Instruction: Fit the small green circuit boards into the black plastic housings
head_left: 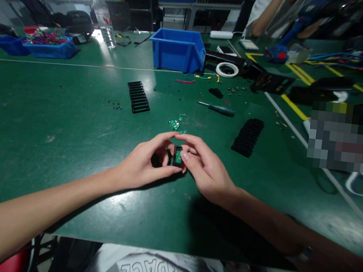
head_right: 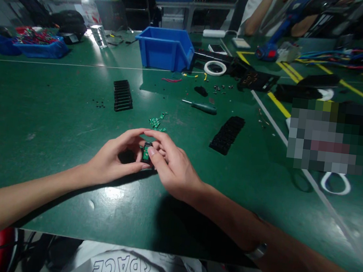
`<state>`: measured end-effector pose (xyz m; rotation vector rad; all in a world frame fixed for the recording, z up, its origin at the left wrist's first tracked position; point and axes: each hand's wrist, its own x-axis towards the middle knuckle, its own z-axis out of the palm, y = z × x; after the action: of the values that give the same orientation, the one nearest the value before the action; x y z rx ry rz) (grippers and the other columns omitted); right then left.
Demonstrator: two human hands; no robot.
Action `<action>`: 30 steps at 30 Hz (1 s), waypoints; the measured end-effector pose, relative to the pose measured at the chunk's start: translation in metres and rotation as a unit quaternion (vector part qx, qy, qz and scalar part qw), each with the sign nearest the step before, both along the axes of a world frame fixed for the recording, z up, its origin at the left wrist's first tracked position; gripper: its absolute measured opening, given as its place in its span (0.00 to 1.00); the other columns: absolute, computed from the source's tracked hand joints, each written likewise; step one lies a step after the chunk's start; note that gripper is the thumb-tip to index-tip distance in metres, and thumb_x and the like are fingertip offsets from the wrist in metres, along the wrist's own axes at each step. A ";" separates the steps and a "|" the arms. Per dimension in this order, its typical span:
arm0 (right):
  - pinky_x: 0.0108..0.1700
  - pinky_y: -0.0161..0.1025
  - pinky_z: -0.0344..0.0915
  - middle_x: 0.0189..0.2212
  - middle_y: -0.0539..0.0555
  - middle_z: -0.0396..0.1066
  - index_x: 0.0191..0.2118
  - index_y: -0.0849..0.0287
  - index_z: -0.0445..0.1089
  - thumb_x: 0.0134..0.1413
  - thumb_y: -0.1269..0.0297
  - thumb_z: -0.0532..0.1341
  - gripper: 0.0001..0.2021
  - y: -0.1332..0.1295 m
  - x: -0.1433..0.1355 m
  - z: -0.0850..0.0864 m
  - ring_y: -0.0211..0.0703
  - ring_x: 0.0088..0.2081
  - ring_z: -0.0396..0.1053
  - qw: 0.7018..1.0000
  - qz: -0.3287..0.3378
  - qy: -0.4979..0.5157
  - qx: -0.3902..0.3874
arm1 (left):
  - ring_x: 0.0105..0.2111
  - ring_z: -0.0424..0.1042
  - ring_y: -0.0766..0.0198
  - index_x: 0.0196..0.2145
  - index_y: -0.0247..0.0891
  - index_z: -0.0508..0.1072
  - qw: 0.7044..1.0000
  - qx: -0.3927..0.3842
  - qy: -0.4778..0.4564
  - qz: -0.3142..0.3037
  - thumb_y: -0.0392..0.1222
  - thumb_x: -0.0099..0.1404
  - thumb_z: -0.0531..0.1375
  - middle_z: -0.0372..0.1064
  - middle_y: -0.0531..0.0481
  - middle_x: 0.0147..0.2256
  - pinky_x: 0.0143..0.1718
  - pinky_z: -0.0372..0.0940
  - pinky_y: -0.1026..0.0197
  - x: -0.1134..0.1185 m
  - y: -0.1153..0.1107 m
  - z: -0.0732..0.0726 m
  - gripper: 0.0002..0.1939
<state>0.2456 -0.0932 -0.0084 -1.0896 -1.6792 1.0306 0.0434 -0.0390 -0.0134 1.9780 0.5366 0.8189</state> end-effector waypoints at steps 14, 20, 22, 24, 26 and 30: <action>0.36 0.36 0.67 0.34 0.48 0.64 0.65 0.53 0.57 0.72 0.65 0.51 0.19 0.002 0.000 0.000 0.36 0.32 0.67 1.000 0.001 0.019 -0.003 | 0.33 0.72 0.69 0.59 0.36 0.67 0.996 0.066 0.053 0.010 0.43 0.65 0.66 0.74 0.47 0.43 0.38 0.68 0.64 0.000 0.001 0.011 0.27; 0.36 0.36 0.67 0.35 0.50 0.68 0.63 0.53 0.60 0.73 0.62 0.51 0.18 0.002 0.000 0.002 0.38 0.32 0.68 0.999 -0.029 -0.014 0.012 | 0.32 0.72 0.68 0.57 0.36 0.68 0.994 0.096 0.051 0.015 0.45 0.64 0.67 0.72 0.49 0.38 0.37 0.68 0.64 -0.001 -0.001 0.011 0.26; 0.36 0.36 0.67 0.35 0.50 0.68 0.63 0.53 0.61 0.72 0.61 0.51 0.18 0.002 0.001 0.003 0.38 0.33 0.68 0.999 -0.031 -0.017 0.013 | 0.32 0.72 0.67 0.56 0.36 0.69 0.993 0.101 0.053 0.019 0.45 0.64 0.67 0.72 0.49 0.38 0.37 0.68 0.64 -0.001 -0.001 0.012 0.25; 0.36 0.36 0.67 0.34 0.50 0.68 0.63 0.54 0.60 0.72 0.61 0.51 0.18 0.003 0.000 0.003 0.38 0.33 0.68 0.999 -0.028 -0.014 0.007 | 0.32 0.72 0.67 0.56 0.36 0.69 0.993 0.103 0.056 0.019 0.46 0.64 0.67 0.72 0.49 0.38 0.37 0.69 0.64 -0.001 -0.001 0.012 0.25; 0.36 0.36 0.67 0.34 0.50 0.67 0.63 0.55 0.60 0.72 0.62 0.51 0.18 0.003 0.000 0.003 0.38 0.32 0.68 1.000 -0.023 -0.009 0.003 | 0.31 0.72 0.67 0.56 0.37 0.69 0.993 0.102 0.057 0.020 0.47 0.64 0.67 0.72 0.49 0.38 0.36 0.69 0.63 -0.001 -0.002 0.012 0.25; 0.35 0.35 0.67 0.35 0.50 0.67 0.63 0.56 0.60 0.71 0.64 0.52 0.18 0.003 -0.001 0.002 0.36 0.32 0.68 1.000 -0.014 -0.009 0.008 | 0.32 0.72 0.67 0.56 0.37 0.69 0.992 0.100 0.069 0.022 0.48 0.65 0.66 0.72 0.49 0.38 0.35 0.68 0.63 -0.001 -0.002 0.013 0.25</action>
<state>0.2449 -0.0900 -0.0061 -1.1125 -1.6786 0.9916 0.0421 -0.0415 -0.0009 2.2259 0.6004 0.7912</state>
